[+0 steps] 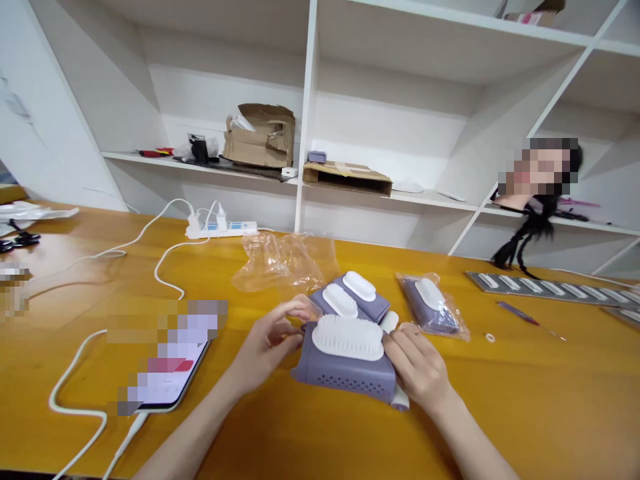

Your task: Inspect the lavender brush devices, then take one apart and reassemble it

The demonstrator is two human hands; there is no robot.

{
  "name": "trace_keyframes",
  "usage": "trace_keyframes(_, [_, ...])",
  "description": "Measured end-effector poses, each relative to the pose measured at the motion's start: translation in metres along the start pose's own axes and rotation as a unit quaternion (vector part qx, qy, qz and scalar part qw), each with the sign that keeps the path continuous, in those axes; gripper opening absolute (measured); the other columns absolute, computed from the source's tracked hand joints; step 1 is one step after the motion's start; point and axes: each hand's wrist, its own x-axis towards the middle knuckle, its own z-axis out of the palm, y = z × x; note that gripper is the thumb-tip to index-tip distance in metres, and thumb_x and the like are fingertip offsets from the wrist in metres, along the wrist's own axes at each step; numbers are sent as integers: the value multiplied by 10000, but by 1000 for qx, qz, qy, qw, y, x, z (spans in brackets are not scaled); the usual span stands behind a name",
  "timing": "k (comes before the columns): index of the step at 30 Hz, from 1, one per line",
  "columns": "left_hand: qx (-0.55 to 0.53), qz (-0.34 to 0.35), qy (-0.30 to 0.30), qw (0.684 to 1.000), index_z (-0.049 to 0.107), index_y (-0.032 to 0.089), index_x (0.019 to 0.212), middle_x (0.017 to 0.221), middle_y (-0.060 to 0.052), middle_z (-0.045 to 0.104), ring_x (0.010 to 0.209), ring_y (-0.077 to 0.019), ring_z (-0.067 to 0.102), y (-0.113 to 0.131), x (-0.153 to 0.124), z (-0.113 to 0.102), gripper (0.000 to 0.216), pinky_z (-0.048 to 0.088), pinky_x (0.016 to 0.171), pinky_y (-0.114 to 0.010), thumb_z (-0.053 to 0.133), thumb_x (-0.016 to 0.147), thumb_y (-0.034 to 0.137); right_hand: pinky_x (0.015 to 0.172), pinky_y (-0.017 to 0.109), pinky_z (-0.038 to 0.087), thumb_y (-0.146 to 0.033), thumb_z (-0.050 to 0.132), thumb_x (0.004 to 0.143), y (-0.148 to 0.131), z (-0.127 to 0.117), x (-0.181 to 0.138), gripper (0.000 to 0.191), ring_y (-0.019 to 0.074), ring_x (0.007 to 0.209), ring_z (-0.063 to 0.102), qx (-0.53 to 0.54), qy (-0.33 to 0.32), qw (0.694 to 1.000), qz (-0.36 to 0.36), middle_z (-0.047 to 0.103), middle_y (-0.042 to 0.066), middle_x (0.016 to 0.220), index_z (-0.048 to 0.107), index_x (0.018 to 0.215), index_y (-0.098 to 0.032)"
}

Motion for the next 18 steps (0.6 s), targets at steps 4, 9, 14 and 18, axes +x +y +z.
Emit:
trace_keyframes(4, [-112,-76,94,986,627,192,817,683,3,622,588,-104,546,3,0,-3,194,347,517,-200,572,797,377,605,298,367,-79,374,901,4,3,-3,298,162,559,391,-13,11,1000,3,464,24,544,561,684,-160])
trace_keyframes(9, [-226,-247,14,942,636,147,1020,709,-46,659,639,-148,590,8,-1,5,384,401,580,-242,569,783,442,563,300,353,-72,391,888,1,5,-3,259,160,546,404,-4,22,999,-44,497,32,556,571,718,-148])
trace_keyframes(14, [-237,-277,62,929,641,201,1028,939,-39,664,836,-173,589,11,-3,21,351,408,610,-227,659,705,335,476,288,306,-86,422,868,-8,8,1,220,153,505,425,12,18,997,-68,516,23,544,561,713,-158])
trace_keyframes(18, [-237,-249,90,935,654,230,1053,1043,-38,664,940,-208,586,12,-3,22,355,434,705,-256,633,720,352,532,281,428,-119,433,855,-11,9,6,143,175,598,540,94,-29,995,-13,604,63,667,574,872,-133])
